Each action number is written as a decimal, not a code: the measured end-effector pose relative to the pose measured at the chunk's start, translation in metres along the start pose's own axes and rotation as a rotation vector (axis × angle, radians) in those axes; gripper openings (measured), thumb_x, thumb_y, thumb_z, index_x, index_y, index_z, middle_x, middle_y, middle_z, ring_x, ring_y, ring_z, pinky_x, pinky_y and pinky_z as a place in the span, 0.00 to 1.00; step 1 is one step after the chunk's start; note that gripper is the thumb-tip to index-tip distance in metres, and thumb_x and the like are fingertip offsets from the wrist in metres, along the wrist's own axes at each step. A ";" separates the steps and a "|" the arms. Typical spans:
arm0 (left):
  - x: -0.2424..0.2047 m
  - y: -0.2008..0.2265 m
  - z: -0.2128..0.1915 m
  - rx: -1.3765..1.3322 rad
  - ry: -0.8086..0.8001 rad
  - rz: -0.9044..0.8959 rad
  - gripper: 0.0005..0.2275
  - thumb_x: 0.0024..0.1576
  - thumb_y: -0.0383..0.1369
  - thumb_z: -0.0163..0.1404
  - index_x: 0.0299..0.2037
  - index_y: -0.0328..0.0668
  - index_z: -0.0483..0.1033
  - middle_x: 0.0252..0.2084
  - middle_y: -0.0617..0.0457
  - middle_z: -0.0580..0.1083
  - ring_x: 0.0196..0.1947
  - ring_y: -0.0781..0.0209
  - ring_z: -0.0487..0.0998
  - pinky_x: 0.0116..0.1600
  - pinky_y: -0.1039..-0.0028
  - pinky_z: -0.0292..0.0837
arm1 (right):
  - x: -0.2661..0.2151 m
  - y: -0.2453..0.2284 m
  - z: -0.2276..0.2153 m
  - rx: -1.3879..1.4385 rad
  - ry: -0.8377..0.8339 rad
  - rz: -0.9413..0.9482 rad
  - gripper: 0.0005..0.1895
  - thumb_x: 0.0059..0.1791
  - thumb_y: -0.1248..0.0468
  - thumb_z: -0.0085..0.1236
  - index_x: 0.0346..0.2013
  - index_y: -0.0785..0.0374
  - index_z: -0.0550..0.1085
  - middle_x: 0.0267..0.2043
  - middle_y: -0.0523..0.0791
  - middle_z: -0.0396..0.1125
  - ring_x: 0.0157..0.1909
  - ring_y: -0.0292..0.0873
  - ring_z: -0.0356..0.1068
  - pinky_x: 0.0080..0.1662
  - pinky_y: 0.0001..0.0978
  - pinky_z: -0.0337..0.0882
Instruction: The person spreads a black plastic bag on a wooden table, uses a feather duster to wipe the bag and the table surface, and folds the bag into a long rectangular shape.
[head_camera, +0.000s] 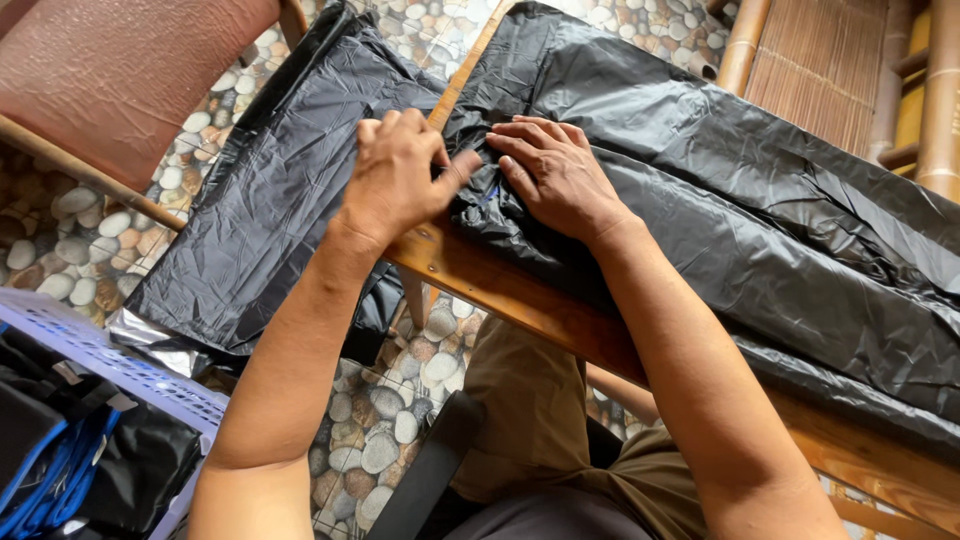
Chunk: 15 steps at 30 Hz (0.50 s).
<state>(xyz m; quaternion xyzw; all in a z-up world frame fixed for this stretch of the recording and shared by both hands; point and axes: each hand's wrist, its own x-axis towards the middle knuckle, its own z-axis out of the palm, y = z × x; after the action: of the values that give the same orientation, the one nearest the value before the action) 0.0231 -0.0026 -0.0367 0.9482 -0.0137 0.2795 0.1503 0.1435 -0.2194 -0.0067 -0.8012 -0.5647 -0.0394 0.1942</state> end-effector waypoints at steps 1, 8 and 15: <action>-0.001 -0.003 0.003 0.019 -0.002 -0.066 0.22 0.66 0.54 0.45 0.25 0.50 0.74 0.36 0.52 0.70 0.42 0.52 0.73 0.54 0.56 0.58 | -0.002 0.000 0.001 0.004 0.002 -0.002 0.20 0.62 0.52 0.38 0.64 0.50 0.71 0.65 0.42 0.67 0.73 0.46 0.58 0.66 0.44 0.53; 0.019 0.073 -0.026 -0.075 -0.093 0.057 0.22 0.68 0.47 0.39 0.60 0.37 0.69 0.64 0.40 0.70 0.64 0.42 0.69 0.68 0.47 0.57 | 0.001 -0.009 -0.013 0.142 -0.095 0.119 0.25 0.58 0.58 0.33 0.69 0.60 0.62 0.72 0.52 0.58 0.75 0.47 0.54 0.72 0.48 0.42; 0.014 0.067 -0.003 0.111 -0.166 0.056 0.27 0.63 0.49 0.42 0.64 0.34 0.71 0.62 0.43 0.74 0.65 0.51 0.70 0.66 0.52 0.54 | -0.047 0.019 -0.057 -0.180 -0.122 0.460 0.32 0.59 0.45 0.29 0.74 0.58 0.57 0.77 0.53 0.49 0.80 0.53 0.38 0.72 0.60 0.31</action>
<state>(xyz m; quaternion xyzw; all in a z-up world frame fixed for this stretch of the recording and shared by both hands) 0.0260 -0.0648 -0.0087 0.9742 -0.0370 0.2042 0.0882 0.1535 -0.2870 0.0274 -0.9235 -0.3726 0.0042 0.0917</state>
